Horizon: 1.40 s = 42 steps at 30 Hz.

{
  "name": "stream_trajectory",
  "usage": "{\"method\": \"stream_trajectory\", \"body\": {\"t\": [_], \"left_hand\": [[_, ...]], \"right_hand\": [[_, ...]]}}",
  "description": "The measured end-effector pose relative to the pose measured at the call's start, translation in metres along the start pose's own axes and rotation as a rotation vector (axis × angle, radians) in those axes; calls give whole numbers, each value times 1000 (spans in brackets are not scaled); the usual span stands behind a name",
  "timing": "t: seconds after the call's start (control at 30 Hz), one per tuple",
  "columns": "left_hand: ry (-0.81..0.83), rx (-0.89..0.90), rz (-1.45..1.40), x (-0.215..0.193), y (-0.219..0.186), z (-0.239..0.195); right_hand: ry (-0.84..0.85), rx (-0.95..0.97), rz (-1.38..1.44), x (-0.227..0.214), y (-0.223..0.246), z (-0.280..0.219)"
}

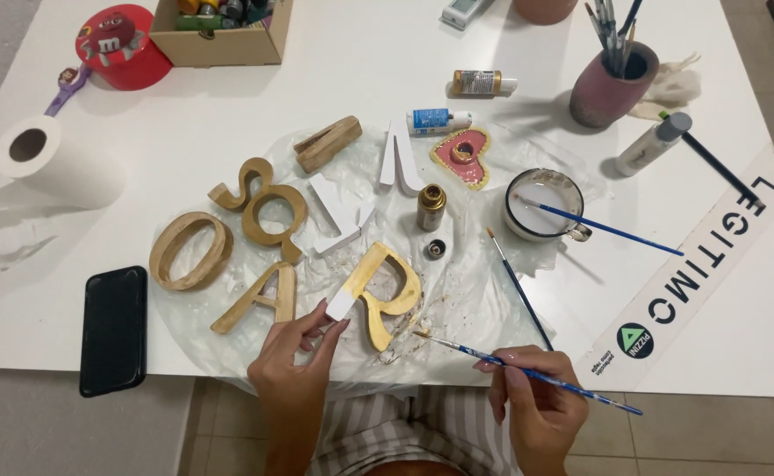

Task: The person paints a wooden letter 'R' with gold paint using a brush. They dip the brush into a paint container and apply the paint to the letter's surface, turning it to cover different sides.

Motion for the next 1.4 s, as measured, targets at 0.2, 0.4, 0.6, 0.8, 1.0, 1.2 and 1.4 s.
{"method": "stream_trajectory", "body": {"t": [0.2,0.4,0.6,0.8,1.0,1.2,1.4], "left_hand": [[133,-176,-53,6,4,-1],[316,-679,-282,7,7,13],[178,-560,-879,1,35,5],[172,-752,-1736,56,13,-28],[80,-881,-1811,95,16,-45],[123,-847,-1882,98,20,-60],[187,-818,-1857,92,11,-63]], "right_hand": [[7,25,18,6,2,0],[-68,33,1,0,-2,-7],[-84,-281,329,-20,21,-10],[-188,-227,345,-45,-26,-9],[163,25,678,15,-28,21],[228,-33,613,40,-23,38],[164,28,635,43,-42,32]]}}
Point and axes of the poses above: each hand's wrist, its own z-axis towards the middle knuckle, its own x-axis out of the palm, y = z × x, the point moved 6 cm from there along z, towards the middle knuckle, and after that the axes turned 15 degrees about y, right-handed, at the moved point
